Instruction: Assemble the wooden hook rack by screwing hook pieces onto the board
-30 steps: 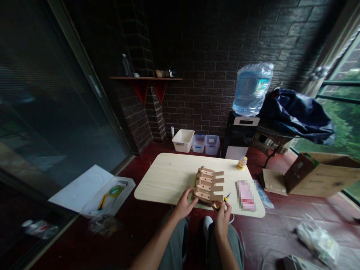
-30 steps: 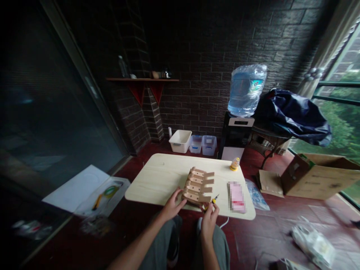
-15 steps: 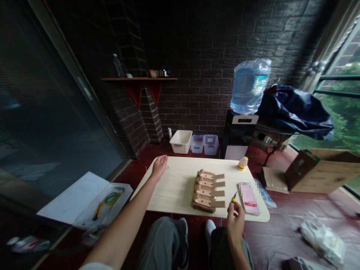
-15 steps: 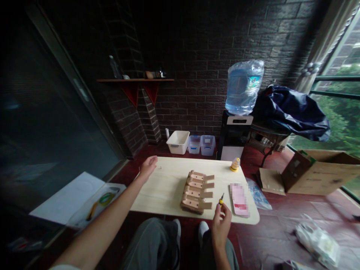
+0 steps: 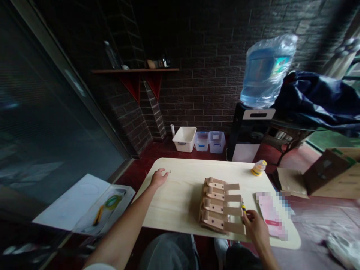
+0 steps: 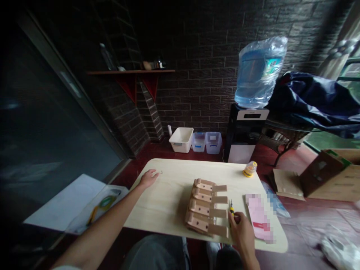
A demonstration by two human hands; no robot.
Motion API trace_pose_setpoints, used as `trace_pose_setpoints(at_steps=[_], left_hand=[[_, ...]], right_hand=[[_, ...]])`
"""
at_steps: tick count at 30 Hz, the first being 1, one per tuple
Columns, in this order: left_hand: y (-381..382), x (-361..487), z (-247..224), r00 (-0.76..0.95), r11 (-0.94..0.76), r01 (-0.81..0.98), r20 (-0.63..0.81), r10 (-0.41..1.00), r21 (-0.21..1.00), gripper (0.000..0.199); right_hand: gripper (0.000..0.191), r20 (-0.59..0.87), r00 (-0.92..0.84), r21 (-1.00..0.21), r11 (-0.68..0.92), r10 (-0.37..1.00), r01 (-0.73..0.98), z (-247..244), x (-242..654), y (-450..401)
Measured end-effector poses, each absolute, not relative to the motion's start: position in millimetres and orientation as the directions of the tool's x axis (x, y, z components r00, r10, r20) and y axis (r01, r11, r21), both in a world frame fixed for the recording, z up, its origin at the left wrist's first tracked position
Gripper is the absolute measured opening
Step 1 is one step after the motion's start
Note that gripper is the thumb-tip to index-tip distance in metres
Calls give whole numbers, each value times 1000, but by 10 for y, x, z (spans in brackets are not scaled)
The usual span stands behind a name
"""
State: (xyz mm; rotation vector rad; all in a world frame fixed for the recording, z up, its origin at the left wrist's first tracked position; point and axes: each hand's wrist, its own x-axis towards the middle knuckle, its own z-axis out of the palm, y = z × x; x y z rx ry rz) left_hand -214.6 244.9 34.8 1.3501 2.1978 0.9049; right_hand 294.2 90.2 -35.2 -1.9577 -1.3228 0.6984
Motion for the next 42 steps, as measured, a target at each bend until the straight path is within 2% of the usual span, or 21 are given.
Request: trace_pose_setpoints(at_steps=[5, 11, 16, 18, 20, 22, 25, 27, 32, 36, 39, 42], left_hand=[[2756, -2321, 107, -441, 334, 661, -12, 898, 673, 49], [2990, -2265, -129, -390, 270, 639, 0, 921, 720, 32], [2970, -2073, -88, -360, 188, 589, 48, 932, 786, 19], [2890, -1821, 53, -352, 133, 544, 81, 932, 829, 26], [2740, -1457, 293, -369, 29, 325, 99, 924, 945, 38], [2493, -1038, 624, -343, -60, 157, 111, 933, 986, 45], [1925, -467, 1189, -255, -165, -15, 156, 954, 986, 42], [1458, -186, 1531, -156, -208, -75, 195, 968, 975, 37], [333, 183, 2056, 6, -295, -1, 295, 956, 956, 23], [-271, 258, 2175, 47, -403, 92, 400, 915, 911, 11], [-522, 234, 2196, 46, -457, 93, 455, 889, 884, 6], [-654, 190, 2229, 79, -502, 88, 496, 865, 861, 5]], right_hand=[[57, -152, 367, -815, -327, 918, 479, -434, 2979, 956], [55, -159, 369, -867, -308, 916, 391, -486, 3027, 1006], [57, -162, 407, -862, -330, 899, 386, -440, 3035, 1058], [59, -146, 421, -871, -318, 895, 374, -377, 3025, 1056], [61, -76, 451, -900, -256, 889, 352, -268, 2999, 1027], [62, 34, 537, -926, -176, 843, 335, -92, 2948, 951], [56, 160, 619, -937, -78, 769, 339, 326, 2795, 719], [49, 221, 561, -951, 47, 798, 307, 694, 2637, 485], [30, 331, 263, -935, 276, 906, 224, 1620, 2179, -181], [24, 401, 96, -905, 378, 911, 193, 2016, 1931, -589], [24, 423, 53, -897, 410, 905, 164, 2116, 1846, -806], [22, 444, 89, -890, 426, 892, 164, 2170, 1819, -962]])
